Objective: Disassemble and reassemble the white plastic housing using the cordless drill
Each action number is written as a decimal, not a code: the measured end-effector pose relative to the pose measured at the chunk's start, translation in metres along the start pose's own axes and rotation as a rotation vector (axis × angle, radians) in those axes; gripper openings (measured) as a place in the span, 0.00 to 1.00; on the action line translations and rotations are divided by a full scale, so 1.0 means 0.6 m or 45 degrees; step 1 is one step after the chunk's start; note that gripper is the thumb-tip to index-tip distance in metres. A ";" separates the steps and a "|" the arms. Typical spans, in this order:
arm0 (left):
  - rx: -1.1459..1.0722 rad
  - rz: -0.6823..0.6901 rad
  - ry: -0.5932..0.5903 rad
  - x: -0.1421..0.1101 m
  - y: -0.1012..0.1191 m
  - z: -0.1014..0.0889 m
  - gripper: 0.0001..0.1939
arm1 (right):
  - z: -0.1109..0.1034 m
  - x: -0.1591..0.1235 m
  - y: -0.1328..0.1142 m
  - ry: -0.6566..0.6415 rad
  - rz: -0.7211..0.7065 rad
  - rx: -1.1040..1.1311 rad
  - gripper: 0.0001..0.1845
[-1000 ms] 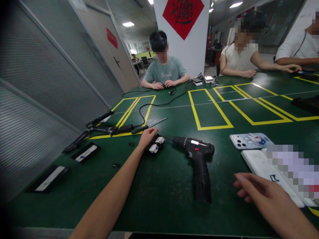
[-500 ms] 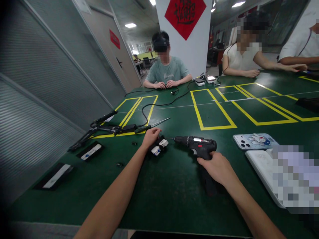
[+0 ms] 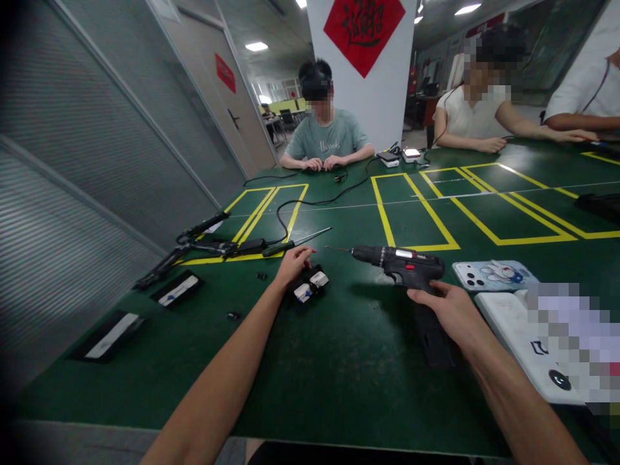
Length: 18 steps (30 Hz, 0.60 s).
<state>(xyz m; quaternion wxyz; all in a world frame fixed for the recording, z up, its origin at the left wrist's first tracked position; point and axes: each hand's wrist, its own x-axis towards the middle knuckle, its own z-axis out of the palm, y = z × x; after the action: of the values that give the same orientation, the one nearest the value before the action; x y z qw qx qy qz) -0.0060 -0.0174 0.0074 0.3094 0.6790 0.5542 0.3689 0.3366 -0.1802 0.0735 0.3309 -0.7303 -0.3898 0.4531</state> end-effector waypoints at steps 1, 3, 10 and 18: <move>-0.014 0.003 -0.009 -0.001 0.001 0.000 0.21 | -0.008 -0.012 -0.003 0.086 -0.043 0.019 0.35; -0.040 0.009 -0.032 -0.002 0.003 0.000 0.20 | -0.019 -0.041 -0.008 0.295 -0.206 0.098 0.36; -0.082 -0.030 -0.104 -0.003 0.010 -0.002 0.22 | 0.022 -0.129 0.025 -0.314 -0.369 1.048 0.17; -0.072 0.059 -0.306 -0.019 0.016 -0.014 0.17 | 0.091 -0.147 0.078 -0.777 -0.132 1.386 0.17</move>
<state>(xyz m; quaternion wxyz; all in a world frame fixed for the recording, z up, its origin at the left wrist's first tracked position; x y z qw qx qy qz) -0.0091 -0.0301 0.0181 0.3840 0.7221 0.4866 0.3072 0.2738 -0.2723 0.0495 0.5509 -0.2748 -0.2149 0.7581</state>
